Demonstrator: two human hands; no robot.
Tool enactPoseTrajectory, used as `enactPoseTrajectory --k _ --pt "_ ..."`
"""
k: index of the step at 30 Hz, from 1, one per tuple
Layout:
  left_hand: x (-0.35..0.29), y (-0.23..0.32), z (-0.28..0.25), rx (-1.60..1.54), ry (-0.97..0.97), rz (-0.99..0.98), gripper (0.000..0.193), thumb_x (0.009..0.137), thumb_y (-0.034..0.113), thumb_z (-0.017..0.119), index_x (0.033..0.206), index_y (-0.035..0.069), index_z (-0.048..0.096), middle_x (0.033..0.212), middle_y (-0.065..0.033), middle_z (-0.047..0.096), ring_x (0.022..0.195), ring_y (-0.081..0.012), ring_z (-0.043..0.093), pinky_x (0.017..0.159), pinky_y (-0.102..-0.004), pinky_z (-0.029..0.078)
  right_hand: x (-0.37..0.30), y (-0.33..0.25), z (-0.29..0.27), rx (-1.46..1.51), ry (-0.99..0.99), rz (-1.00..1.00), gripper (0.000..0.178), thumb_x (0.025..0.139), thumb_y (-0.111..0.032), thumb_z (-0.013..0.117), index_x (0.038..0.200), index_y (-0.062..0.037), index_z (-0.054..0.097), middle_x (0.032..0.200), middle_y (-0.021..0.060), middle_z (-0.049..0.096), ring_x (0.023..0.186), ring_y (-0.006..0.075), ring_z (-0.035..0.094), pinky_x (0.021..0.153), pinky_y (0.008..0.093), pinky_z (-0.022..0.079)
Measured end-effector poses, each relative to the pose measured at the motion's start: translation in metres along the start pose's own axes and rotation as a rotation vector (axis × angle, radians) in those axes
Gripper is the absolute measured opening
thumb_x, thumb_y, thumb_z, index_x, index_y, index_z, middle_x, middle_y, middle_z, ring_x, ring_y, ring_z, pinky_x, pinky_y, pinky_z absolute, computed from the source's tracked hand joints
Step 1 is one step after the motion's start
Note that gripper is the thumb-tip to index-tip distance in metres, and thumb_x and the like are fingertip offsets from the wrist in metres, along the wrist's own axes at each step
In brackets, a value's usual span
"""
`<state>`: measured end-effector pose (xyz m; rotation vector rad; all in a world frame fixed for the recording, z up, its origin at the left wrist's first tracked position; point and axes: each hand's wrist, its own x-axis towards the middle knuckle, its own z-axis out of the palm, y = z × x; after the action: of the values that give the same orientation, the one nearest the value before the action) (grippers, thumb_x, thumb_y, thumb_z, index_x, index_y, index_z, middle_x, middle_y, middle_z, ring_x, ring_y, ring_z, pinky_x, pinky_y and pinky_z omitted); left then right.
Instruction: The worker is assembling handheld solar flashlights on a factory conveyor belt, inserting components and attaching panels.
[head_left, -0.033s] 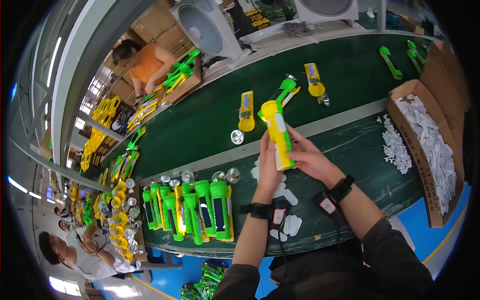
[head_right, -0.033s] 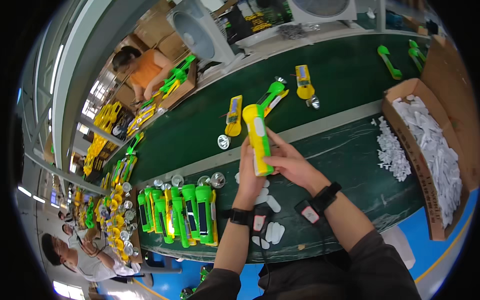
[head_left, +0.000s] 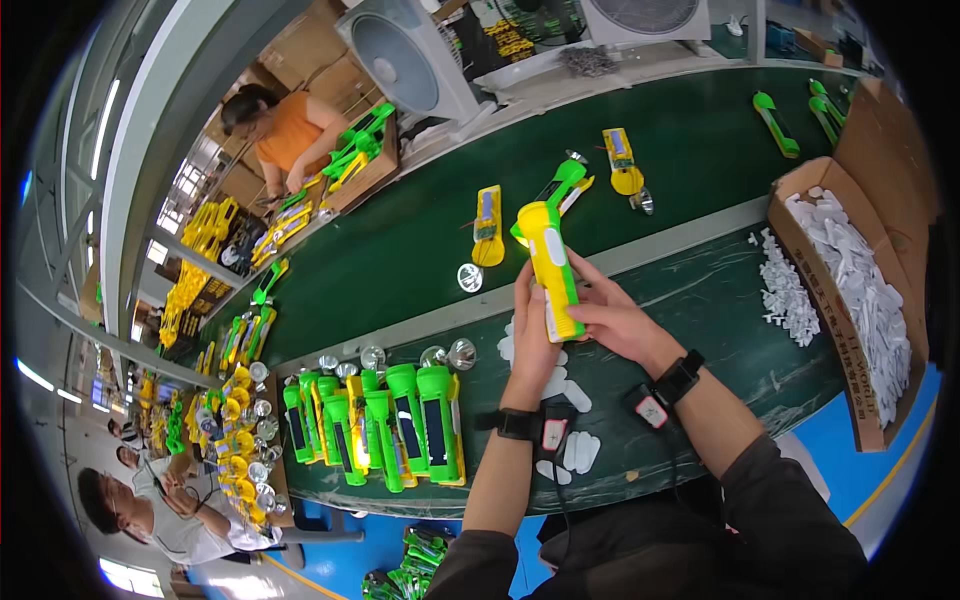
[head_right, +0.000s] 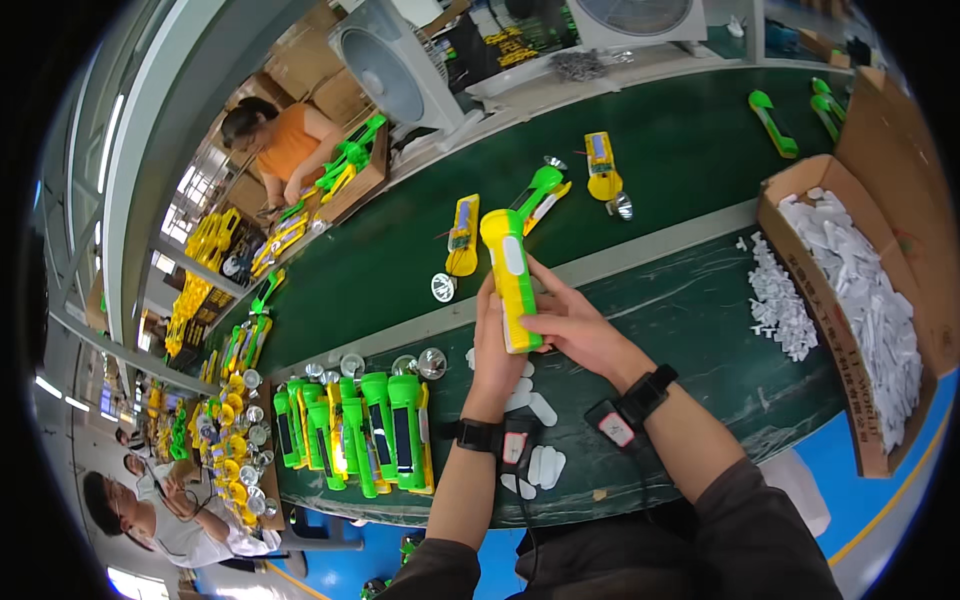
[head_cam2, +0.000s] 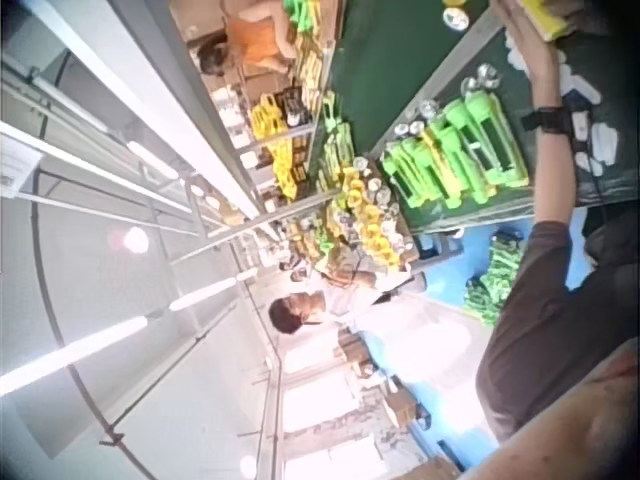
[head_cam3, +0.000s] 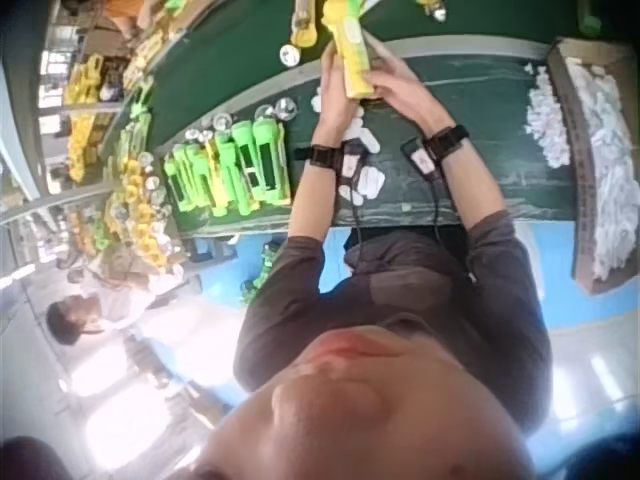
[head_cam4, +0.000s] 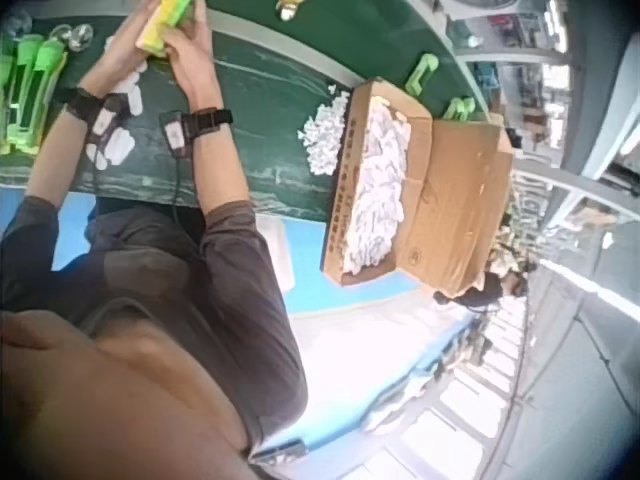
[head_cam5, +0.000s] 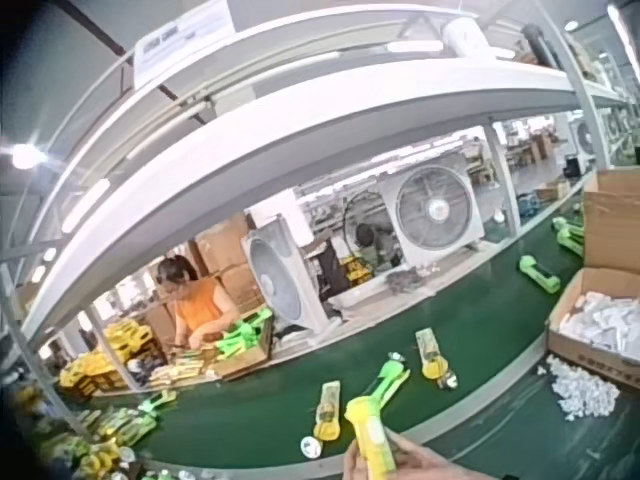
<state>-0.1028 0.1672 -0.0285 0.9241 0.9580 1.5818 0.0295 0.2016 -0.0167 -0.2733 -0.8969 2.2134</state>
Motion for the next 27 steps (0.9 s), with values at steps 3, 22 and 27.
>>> enactPoseTrajectory --k 3,22,27 --pt "-0.002 -0.005 0.012 0.061 -0.008 -0.072 0.047 0.101 0.033 0.031 0.142 0.014 0.018 0.122 -0.0155 0.049 0.099 -0.0251 0.06 0.073 -0.034 0.056 -0.009 -0.015 0.0 -0.235 0.087 -0.156 0.085 0.081 0.003 0.062 0.148 -0.0182 0.015 0.111 0.0071 0.057 0.087 0.008 0.056 0.063 0.0207 0.044" --pt "0.0 0.0 -0.001 -0.114 -0.077 -0.191 0.04 0.096 0.025 0.046 0.125 0.0 0.036 0.11 -0.0259 0.056 0.104 -0.0335 0.059 0.091 -0.0408 0.048 0.045 -0.163 -0.109 -1.807 1.077 -0.604 0.057 0.069 -0.011 0.068 0.124 -0.0094 0.054 0.113 0.0203 0.055 0.102 0.0353 0.057 0.087 0.0419 0.048" --pt "0.001 -0.004 -0.002 -0.128 -0.054 -0.19 0.039 0.095 0.023 0.048 0.125 -0.001 0.038 0.109 -0.0248 0.056 0.104 -0.0328 0.059 0.091 -0.0407 0.048 0.046 -0.165 -0.134 -2.042 1.108 0.07 0.05 0.073 -0.01 0.063 0.122 -0.0122 0.054 0.113 0.0208 0.051 0.101 0.0383 0.057 0.085 0.0425 0.049"
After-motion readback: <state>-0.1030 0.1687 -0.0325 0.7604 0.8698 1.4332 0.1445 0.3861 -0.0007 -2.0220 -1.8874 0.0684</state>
